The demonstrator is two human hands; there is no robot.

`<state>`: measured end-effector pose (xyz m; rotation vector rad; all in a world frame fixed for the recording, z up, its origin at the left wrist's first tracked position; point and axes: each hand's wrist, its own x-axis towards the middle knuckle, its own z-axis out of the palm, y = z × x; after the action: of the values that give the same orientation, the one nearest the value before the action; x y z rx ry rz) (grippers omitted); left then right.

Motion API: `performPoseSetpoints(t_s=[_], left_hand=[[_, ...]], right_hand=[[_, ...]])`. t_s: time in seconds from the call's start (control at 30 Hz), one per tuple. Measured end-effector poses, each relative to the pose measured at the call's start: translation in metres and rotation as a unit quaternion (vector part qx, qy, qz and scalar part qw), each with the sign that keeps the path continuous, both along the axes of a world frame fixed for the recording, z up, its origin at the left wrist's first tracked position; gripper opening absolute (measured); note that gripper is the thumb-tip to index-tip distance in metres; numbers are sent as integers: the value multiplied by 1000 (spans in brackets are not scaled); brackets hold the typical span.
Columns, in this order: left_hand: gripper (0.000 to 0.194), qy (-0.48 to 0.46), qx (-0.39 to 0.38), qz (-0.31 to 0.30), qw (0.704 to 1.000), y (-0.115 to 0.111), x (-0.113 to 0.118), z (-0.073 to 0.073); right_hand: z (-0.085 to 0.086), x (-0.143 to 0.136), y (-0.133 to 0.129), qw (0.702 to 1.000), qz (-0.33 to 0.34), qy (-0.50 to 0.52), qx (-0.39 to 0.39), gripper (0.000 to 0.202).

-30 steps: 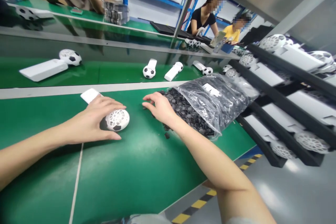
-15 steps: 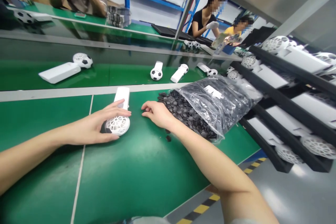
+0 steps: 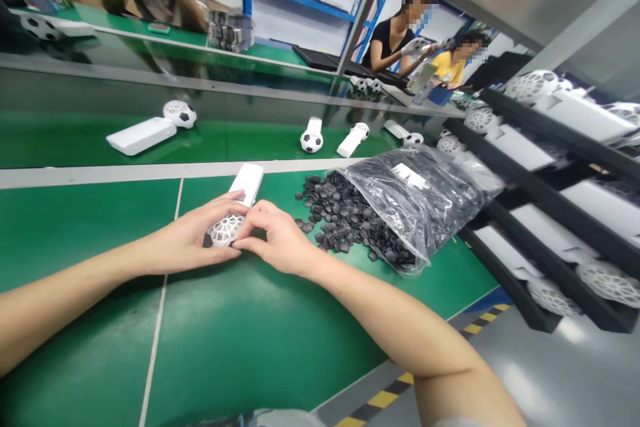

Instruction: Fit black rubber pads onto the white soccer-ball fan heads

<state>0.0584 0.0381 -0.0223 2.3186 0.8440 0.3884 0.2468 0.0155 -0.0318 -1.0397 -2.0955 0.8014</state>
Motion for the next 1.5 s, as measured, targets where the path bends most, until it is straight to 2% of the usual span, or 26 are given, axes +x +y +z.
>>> performPoseSetpoints(t_s=[0.17,0.33,0.63,0.83,1.0,1.27,1.33,1.4,1.43,1.5], left_hand=[[45,-19,42,19,999,0,1,-9],[49,-33,79,6,996,2,-1,-18],[50,-49,82,2,995,3,-4,-19],[49,-76,111,-4,991,4,-4,-24],[45,-91,98,0,991,3,-4,-24],[40,-109,35,26,993,3,-2,-19],[41,-105,25,25,994,5,-3,-18],[42,-96,18,20,995,6,-4,-19],[42,-95,17,16,995,6,-4,-19],[40,-102,25,22,994,5,-2,-21]], right_hand=[[-8,-3,2,999,-32,20,-39,17],[-18,-4,0,999,-17,40,-17,19],[-26,0,1,999,-20,28,-12,20],[-27,-4,2,999,-25,38,-2,22],[-23,-3,2,999,-25,26,-3,22],[-16,-7,6,999,-28,6,-39,23],[-13,2,16,999,-31,-19,-33,21],[-9,18,30,993,-80,-91,10,17],[-7,28,37,978,-127,-156,48,14],[-4,44,47,925,-187,-315,99,15]])
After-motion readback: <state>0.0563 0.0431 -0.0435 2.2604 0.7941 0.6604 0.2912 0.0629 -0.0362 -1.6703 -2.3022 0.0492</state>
